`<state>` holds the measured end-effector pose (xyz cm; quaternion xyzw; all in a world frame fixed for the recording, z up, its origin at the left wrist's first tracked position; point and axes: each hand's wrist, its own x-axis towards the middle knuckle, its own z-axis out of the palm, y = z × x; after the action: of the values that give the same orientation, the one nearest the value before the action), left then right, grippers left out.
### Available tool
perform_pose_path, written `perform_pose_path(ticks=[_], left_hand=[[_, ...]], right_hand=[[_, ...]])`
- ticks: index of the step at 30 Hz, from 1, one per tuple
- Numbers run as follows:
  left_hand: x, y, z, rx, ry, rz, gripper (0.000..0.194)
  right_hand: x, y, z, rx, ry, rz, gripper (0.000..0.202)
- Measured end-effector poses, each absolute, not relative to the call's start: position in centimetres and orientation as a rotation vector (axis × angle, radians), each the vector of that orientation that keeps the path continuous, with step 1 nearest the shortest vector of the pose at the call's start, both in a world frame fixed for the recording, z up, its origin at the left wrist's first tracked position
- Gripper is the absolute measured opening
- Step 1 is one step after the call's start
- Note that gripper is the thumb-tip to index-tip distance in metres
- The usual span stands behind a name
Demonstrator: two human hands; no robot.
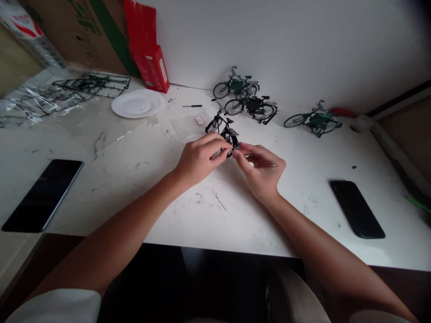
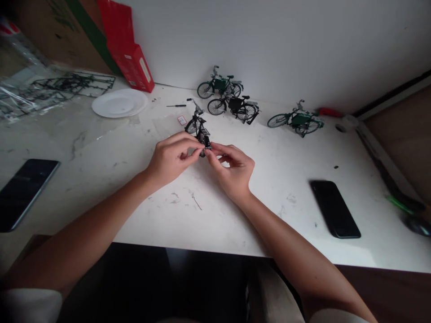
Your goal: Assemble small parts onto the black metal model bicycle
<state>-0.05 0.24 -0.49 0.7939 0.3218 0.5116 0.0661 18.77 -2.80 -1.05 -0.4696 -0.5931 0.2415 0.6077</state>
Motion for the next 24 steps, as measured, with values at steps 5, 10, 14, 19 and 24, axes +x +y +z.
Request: perform_pose_path(ticks=[5, 10, 14, 19, 24], left_hand=[[-0.08, 0.24, -0.56, 2.427, 0.969, 1.534, 0.013], [-0.12, 0.31, -0.80, 2.441, 0.988, 1.523, 0.012], [-0.10, 0.32, -0.93, 2.449, 0.986, 1.522, 0.013], [0.01, 0.39, -1.23, 2.484, 0.985, 1.560, 0.014], [0.07, 0.48, -1.47, 2.495, 0.988, 1.559, 0.014]], right_hand=[[19.00, -2.83, -1.15, -1.091, -1.435, 0.485, 0.021], [19.10, -2.73, -1.30, -1.133, -1.463, 0.458, 0.023], [19.09, -2.85, -1.17, -1.128, -1.477, 0.440, 0.021], [19.09, -3.00, -1.10, -1.083, -1.512, 0.393, 0.023], [19.18, -2.81, -1.25, -1.071, -1.569, 0.284, 0.035]])
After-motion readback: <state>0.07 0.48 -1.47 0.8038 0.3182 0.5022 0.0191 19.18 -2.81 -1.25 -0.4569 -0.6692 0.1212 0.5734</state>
